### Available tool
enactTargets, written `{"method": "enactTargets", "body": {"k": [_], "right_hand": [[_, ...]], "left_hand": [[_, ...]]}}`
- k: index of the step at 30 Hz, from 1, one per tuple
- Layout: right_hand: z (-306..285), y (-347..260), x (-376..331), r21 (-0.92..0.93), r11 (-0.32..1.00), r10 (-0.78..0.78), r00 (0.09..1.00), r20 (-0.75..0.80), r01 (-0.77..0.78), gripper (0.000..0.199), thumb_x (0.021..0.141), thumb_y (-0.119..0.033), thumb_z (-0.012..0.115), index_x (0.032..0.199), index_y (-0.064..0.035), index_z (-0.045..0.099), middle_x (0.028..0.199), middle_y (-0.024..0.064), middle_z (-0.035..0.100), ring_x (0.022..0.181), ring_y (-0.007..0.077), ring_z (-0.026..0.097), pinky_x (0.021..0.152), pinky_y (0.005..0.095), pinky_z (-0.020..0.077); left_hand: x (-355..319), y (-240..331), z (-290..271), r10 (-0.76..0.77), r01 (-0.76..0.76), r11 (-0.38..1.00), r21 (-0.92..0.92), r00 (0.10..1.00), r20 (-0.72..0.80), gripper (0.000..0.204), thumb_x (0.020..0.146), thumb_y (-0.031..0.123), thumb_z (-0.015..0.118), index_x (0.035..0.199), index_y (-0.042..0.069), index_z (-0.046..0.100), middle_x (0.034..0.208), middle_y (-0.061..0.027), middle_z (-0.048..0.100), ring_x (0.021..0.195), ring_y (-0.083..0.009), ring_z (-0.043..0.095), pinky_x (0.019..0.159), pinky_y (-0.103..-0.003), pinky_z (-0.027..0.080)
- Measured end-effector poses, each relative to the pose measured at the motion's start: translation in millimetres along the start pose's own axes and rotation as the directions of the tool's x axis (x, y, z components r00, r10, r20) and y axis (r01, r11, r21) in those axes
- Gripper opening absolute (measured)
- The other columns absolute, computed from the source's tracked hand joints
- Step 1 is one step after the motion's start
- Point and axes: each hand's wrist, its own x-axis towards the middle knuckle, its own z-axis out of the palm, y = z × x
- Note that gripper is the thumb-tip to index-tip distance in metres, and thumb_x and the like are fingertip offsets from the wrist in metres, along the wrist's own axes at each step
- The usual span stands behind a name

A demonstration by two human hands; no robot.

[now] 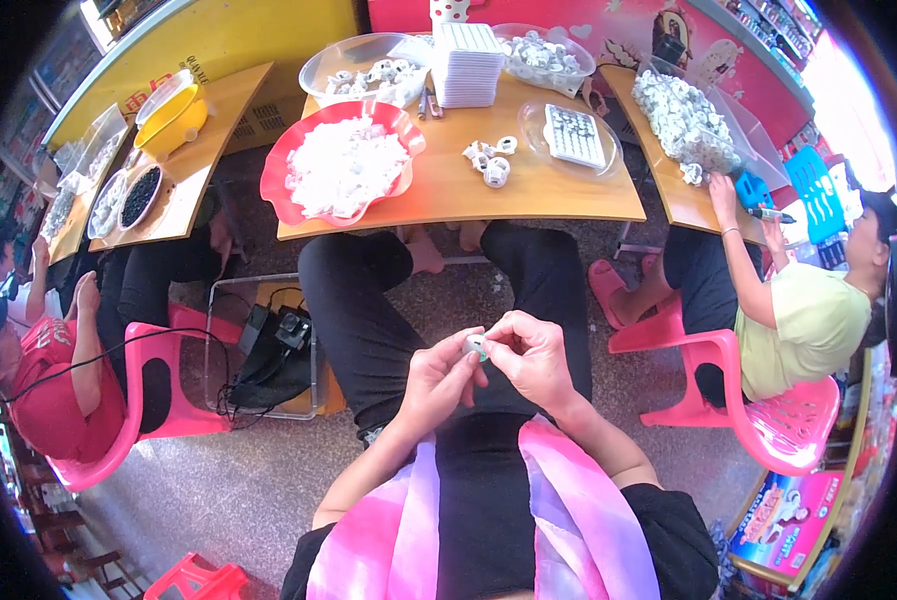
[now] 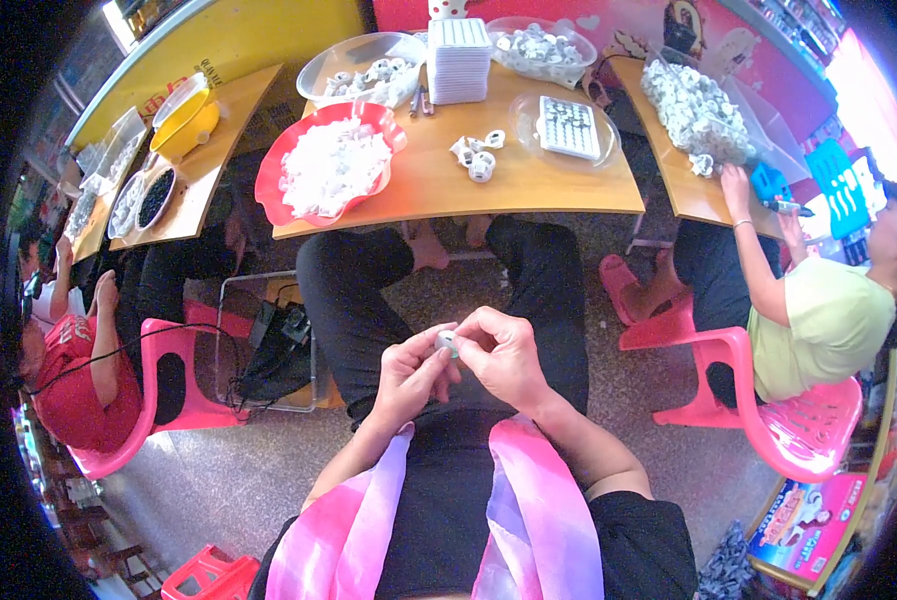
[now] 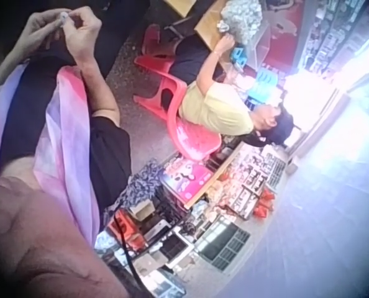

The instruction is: The person assembles small plastic components by hand at a workshop table.

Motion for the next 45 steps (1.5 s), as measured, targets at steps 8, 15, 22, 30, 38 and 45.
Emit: {"method": "enactTargets", "body": {"k": [8,15,22,30,38,45], "right_hand": [[2,2,11,0.011,0.999,-0.046,0.998,0.040,0.045,0.005,0.082,0.004,0.064,0.080,0.0002,0.062,0.073,0.0004,0.061,0.067,0.0051,0.059,0.058,0.0188,0.0458],[-39,23,56,0.094,0.923,0.312,0.870,0.382,-0.373,0.013,0.080,-0.004,0.070,0.091,0.0002,0.066,0.079,0.0048,0.067,0.064,0.0069,0.060,0.057,0.0190,0.0475],[-77,10,128,-0.078,0.852,0.513,0.796,0.322,-0.518,0.011,0.074,-0.002,0.068,0.085,-0.0032,0.067,0.072,0.0043,0.066,0.055,0.0083,0.059,0.047,0.0198,0.0449],[-146,-32,265,0.185,0.982,0.041,0.999,0.000,-0.040,0.006,0.077,0.002,0.063,0.082,0.0006,0.062,0.070,0.0075,0.063,0.055,0.0122,0.058,0.049,0.0228,0.0459],[-160,-45,341,-0.020,0.995,-0.092,0.851,-0.516,0.096,0.020,0.081,0.001,0.059,0.101,0.0029,0.061,0.080,0.0085,0.066,0.064,0.0117,0.061,0.054,0.0208,0.0462],[-77,-30,301,-0.519,0.757,-0.360,0.917,0.175,0.396,0.012,0.079,-0.002,0.063,0.090,0.0009,0.065,0.079,0.0061,0.064,0.066,0.0142,0.060,0.060,0.0275,0.0482]], "left_hand": [[7,-1,-6,0.161,-0.158,0.970,0.187,0.987,0.002,0.030,0.094,0.006,0.050,0.123,0.000,0.056,0.072,-0.0054,0.064,0.049,-0.0070,0.056,0.043,-0.020,0.044],[25,-20,-31,-0.045,0.071,0.986,-0.154,0.985,0.168,0.047,0.094,0.017,0.055,0.136,0.001,0.043,0.077,-0.0084,0.066,0.053,-0.0092,0.059,0.047,-0.020,0.044],[42,-80,-73,-0.143,0.141,0.956,-0.257,0.990,0.010,0.047,0.094,0.013,0.054,0.134,-0.007,0.041,0.094,-0.0151,0.066,0.068,-0.0173,0.065,0.061,-0.027,0.053],[47,-84,-72,-0.227,0.225,0.949,-0.220,0.974,0.015,0.042,0.093,0.011,0.054,0.130,-0.006,0.045,0.097,-0.0143,0.066,0.071,-0.0177,0.066,0.064,-0.026,0.051],[75,-69,-70,-0.333,0.327,0.940,0.094,0.942,0.049,0.040,0.090,0.013,0.058,0.124,-0.006,0.052,0.092,-0.0125,0.066,0.069,-0.0145,0.063,0.061,-0.026,0.050],[151,-59,-68,-0.327,0.302,0.940,0.159,0.929,0.172,0.037,0.088,0.016,0.059,0.121,-0.002,0.058,0.091,-0.0075,0.067,0.072,-0.0121,0.061,0.067,-0.027,0.050]]}}
